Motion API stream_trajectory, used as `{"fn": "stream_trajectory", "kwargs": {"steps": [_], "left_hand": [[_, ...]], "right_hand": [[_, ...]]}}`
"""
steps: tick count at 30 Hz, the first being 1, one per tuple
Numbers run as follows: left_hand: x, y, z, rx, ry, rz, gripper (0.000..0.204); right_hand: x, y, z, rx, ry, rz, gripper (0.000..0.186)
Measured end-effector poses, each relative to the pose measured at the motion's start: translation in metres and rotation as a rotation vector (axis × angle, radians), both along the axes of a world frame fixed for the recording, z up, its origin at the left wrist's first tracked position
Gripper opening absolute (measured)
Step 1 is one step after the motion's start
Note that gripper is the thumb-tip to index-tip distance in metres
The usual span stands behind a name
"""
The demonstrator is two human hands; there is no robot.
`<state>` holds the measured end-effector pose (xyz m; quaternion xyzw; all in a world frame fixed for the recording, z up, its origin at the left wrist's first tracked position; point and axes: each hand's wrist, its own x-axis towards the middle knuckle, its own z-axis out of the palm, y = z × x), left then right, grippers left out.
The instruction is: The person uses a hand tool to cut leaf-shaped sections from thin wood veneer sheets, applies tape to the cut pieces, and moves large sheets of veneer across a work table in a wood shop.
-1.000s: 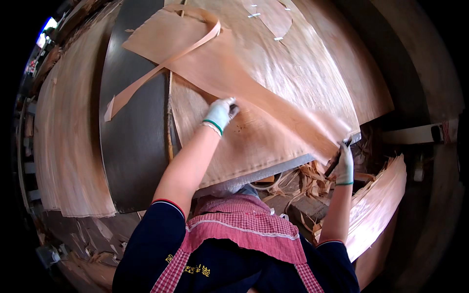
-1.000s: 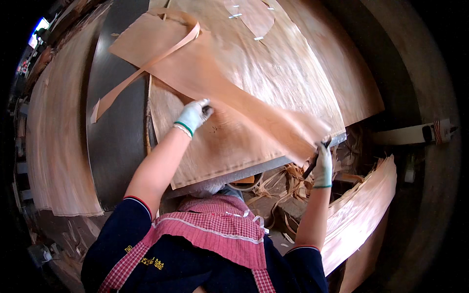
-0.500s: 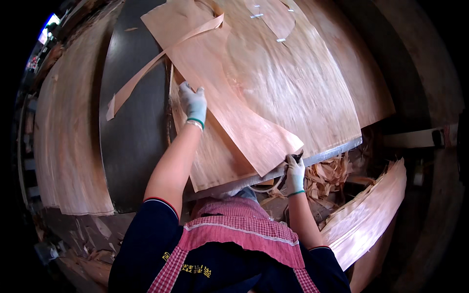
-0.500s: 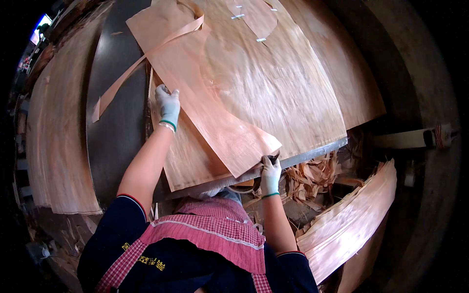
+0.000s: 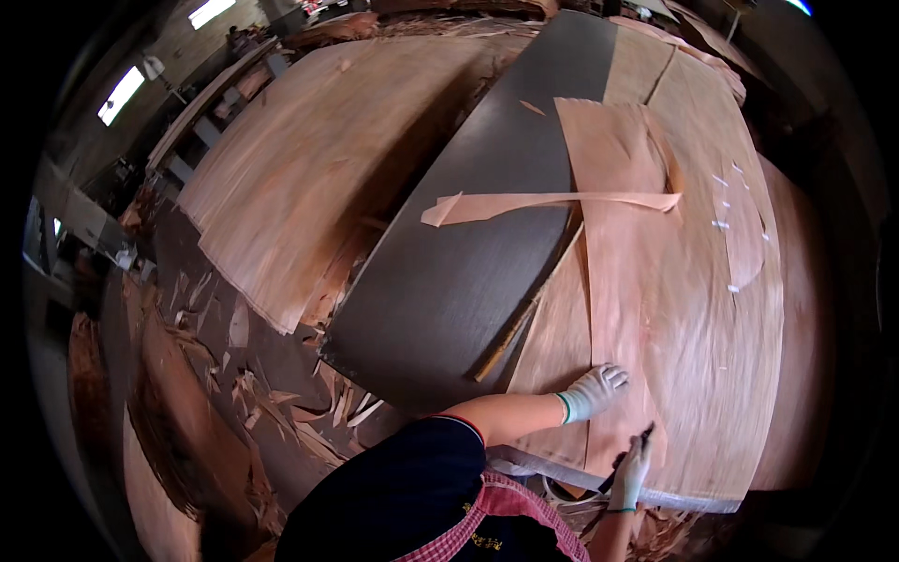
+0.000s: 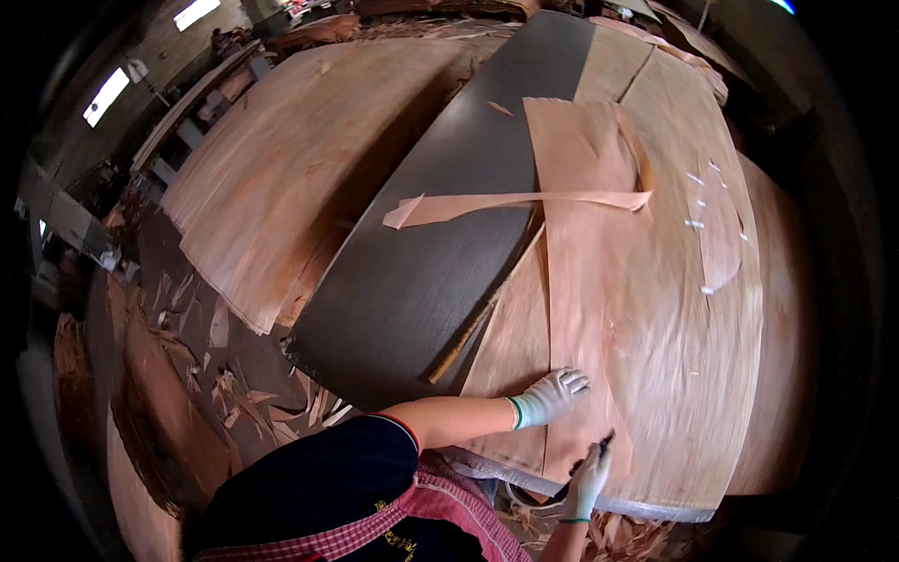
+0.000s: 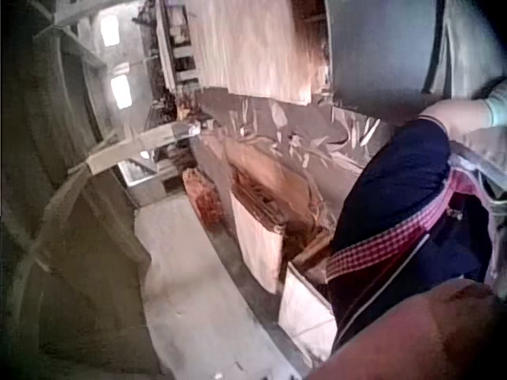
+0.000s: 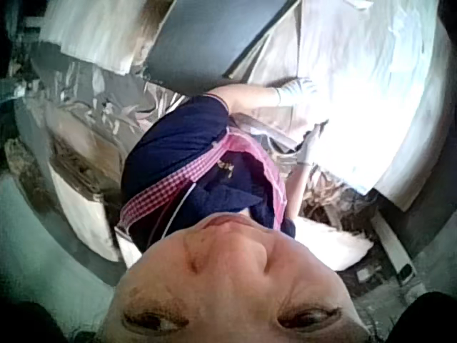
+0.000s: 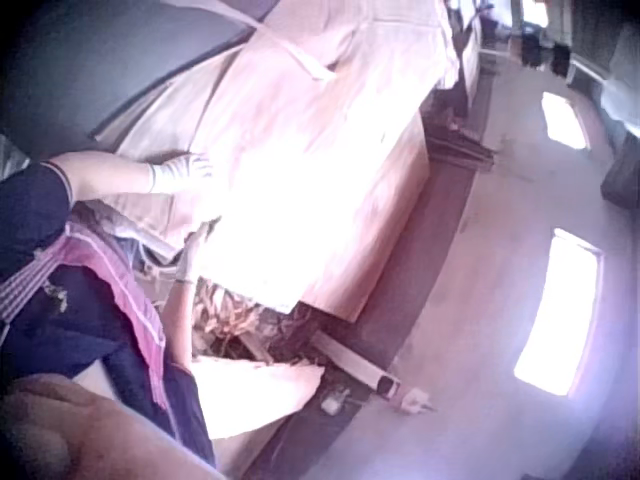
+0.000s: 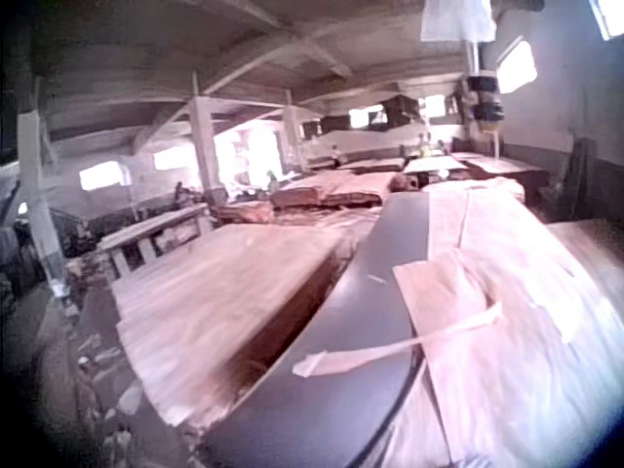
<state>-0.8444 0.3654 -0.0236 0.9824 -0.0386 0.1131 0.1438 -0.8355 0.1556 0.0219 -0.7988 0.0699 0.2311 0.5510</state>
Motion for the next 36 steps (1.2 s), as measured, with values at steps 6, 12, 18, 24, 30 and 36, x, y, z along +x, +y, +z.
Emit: {"fn": "stream_trajectory", "kwargs": {"steps": [6, 12, 18, 24, 30, 36], "left_hand": [[0.046, 0.054, 0.012, 0.010, -0.160, 0.146, 0.041], [0.059, 0.102, -0.022, -0.335, -0.029, 0.117, 0.040], [0.072, 0.087, -0.011, -0.204, -0.063, 0.150, 0.055], [0.064, 0.093, -0.003, -0.045, -0.005, 0.043, 0.045], [0.060, 0.093, 0.000, -0.063, 0.030, 0.014, 0.055], [0.062, 0.095, 0.004, -0.108, 0.062, 0.003, 0.062]], "right_hand": [[0.006, -0.021, -0.044, -0.646, -0.662, 0.404, 0.025], [0.019, 0.072, 0.030, -0.864, -0.360, 0.660, 0.046], [0.066, 0.184, 0.017, -0.841, -0.230, 0.514, 0.026], [0.033, 0.156, -0.014, -0.785, -0.374, 0.585, 0.019], [0.018, 0.026, 0.022, -0.989, -0.153, 0.931, 0.027], [0.052, -0.050, 0.018, -0.779, -0.314, 0.762, 0.028]]}}
